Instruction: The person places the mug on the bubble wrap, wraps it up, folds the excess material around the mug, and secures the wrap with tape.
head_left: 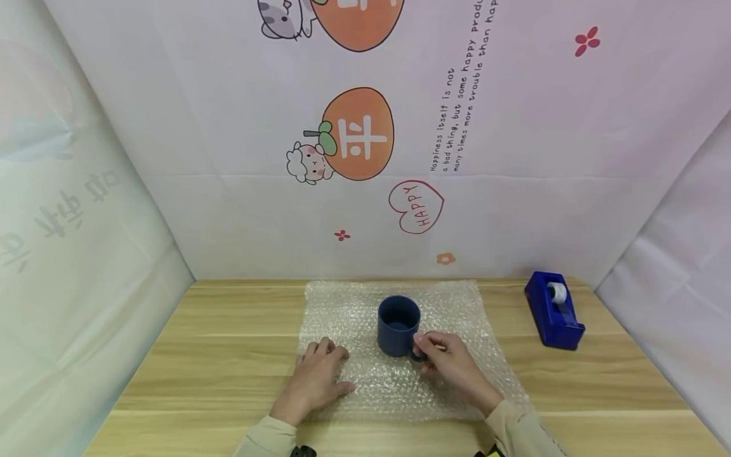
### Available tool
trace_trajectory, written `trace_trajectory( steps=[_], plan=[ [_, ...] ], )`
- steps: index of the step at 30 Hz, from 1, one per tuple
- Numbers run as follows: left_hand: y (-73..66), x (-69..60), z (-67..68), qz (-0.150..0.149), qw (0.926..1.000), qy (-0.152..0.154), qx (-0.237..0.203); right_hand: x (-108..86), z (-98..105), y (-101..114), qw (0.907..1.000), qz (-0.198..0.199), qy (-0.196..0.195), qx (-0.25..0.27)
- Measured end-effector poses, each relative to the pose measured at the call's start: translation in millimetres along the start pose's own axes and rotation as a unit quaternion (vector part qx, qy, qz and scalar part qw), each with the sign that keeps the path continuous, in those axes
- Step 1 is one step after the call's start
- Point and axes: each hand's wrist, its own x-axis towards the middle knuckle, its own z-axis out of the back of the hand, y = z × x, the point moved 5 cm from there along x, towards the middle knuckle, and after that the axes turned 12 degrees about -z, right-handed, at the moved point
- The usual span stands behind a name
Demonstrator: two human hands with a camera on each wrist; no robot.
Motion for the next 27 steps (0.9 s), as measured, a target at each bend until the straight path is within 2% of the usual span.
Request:
trace_trajectory(
  steps=[4,8,23,27],
  plan=[
    [-0.1,-0.3,-0.5,0.001,1.0,0.0,0.001,-2.3,0.2,2.0,0.9988,0.006,-0.04,-0.027],
    [-0.3,-0.3,0.2,0.001,1.0,-0.001,0.003,-5.0,-4.2,3.1,0.9977,0.008,-0.052,-0.042],
    [-4.0,0.1,4.5,0.0,1.0,0.003,0.001,-15.7,-26.5,7.3,0.9993,0.009,-0.016,-0.032],
    [-2.9,0.2,4.0,0.0,1.0,0.003,0.002,-16.6,-27.0,7.5,0.9988,0.008,-0.006,-0.048]
  ],
)
